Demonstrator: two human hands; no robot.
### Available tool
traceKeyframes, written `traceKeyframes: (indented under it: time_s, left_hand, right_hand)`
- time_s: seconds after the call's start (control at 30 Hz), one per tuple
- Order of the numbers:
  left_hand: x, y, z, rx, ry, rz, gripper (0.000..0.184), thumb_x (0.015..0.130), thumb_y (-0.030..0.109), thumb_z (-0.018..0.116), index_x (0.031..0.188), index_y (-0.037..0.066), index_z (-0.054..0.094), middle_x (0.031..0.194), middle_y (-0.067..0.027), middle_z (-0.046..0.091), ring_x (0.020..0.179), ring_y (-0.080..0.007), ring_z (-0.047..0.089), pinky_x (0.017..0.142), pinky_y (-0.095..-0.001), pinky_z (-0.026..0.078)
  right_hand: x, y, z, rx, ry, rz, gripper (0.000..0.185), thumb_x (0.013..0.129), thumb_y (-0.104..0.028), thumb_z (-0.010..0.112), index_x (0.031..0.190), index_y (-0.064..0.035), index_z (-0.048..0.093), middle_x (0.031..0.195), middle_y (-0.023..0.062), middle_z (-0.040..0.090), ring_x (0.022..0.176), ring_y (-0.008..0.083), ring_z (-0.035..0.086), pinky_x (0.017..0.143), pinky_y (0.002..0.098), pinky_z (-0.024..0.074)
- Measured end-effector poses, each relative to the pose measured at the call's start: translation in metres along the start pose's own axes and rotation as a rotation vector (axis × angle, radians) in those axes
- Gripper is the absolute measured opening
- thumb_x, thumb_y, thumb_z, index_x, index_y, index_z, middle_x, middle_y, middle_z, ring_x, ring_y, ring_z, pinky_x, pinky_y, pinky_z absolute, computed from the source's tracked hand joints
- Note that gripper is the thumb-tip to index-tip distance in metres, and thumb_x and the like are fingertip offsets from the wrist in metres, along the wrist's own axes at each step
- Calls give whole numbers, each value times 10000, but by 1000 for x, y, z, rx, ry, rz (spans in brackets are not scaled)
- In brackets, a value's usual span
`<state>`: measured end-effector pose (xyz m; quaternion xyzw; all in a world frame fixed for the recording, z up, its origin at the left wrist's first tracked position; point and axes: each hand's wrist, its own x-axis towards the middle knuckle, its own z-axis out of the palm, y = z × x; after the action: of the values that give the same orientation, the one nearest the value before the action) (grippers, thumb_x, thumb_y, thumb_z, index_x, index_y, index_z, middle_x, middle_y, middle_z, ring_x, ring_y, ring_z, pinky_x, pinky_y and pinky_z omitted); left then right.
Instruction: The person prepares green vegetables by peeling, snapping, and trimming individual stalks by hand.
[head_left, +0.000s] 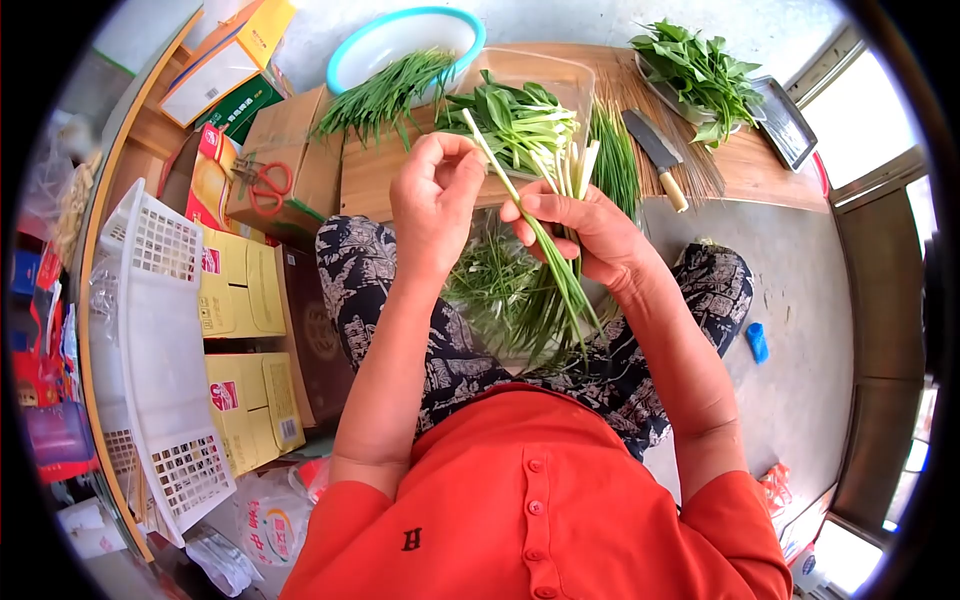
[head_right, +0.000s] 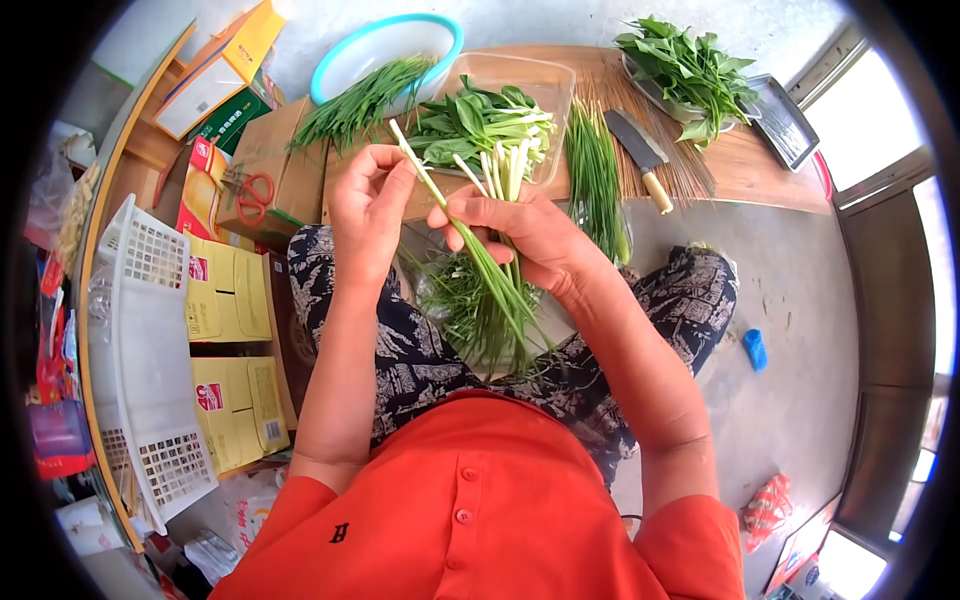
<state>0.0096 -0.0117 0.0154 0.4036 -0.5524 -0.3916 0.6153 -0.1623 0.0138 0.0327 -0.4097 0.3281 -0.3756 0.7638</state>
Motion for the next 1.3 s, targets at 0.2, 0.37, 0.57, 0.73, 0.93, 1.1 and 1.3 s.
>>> traceKeyframes:
  time_s: [0.2,0.37,0.57,0.73,0.93,1.1,1.3]
  left_hand:
    - [17,-8,-22,144,238,62,40,827,49,591,826,11,578,741,8,567,637,-44,494,555,-206,407]
    - [17,-19,-44,413,-183,-82,111,862,74,562,887,11,650,854,-37,613,768,-106,566,689,-241,445]
    - [-1,8,11,-79,-182,-124,215,893,161,607,1033,2,646,914,-28,627,799,-112,584,694,-235,459]
    - [9,4,8,-223,-143,-220,152,868,113,635,962,-6,631,760,-17,619,635,-80,552,547,-180,418]
    - [-3,5,17,-336,-326,-263,137,882,104,605,946,-17,611,735,-55,618,608,-110,560,535,-229,458]
    - [0,5,15,-308,-419,-256,154,902,124,580,963,-16,604,761,-69,625,629,-136,587,573,-243,471]
    - [8,8,2,-250,-170,-173,233,936,198,538,1063,15,608,941,-41,639,865,-136,608,777,-261,457]
  right_hand:
    - [-7,4,-11,143,-95,7,195,857,-128,573,975,26,596,711,71,588,438,45,385,373,162,250]
    - [-10,-3,-20,-6,54,-59,122,856,-124,570,915,-17,581,742,61,613,454,41,386,417,171,278]
    - [0,10,-22,-100,78,-97,82,870,-106,550,917,-44,577,767,49,609,514,36,391,454,173,297]
    - [-1,10,-13,-163,30,-92,144,858,-120,579,947,-8,595,738,60,609,522,53,410,453,184,301]
    - [8,10,-15,-112,20,-132,174,904,-168,570,966,-10,604,771,50,602,576,57,439,478,180,317]
    - [9,7,-15,-117,8,-122,199,931,-204,539,923,-25,624,782,39,623,587,59,447,497,182,331]
    - [6,-39,-29,-142,187,-339,325,983,-296,409,906,-56,613,842,54,660,742,131,562,723,277,470]
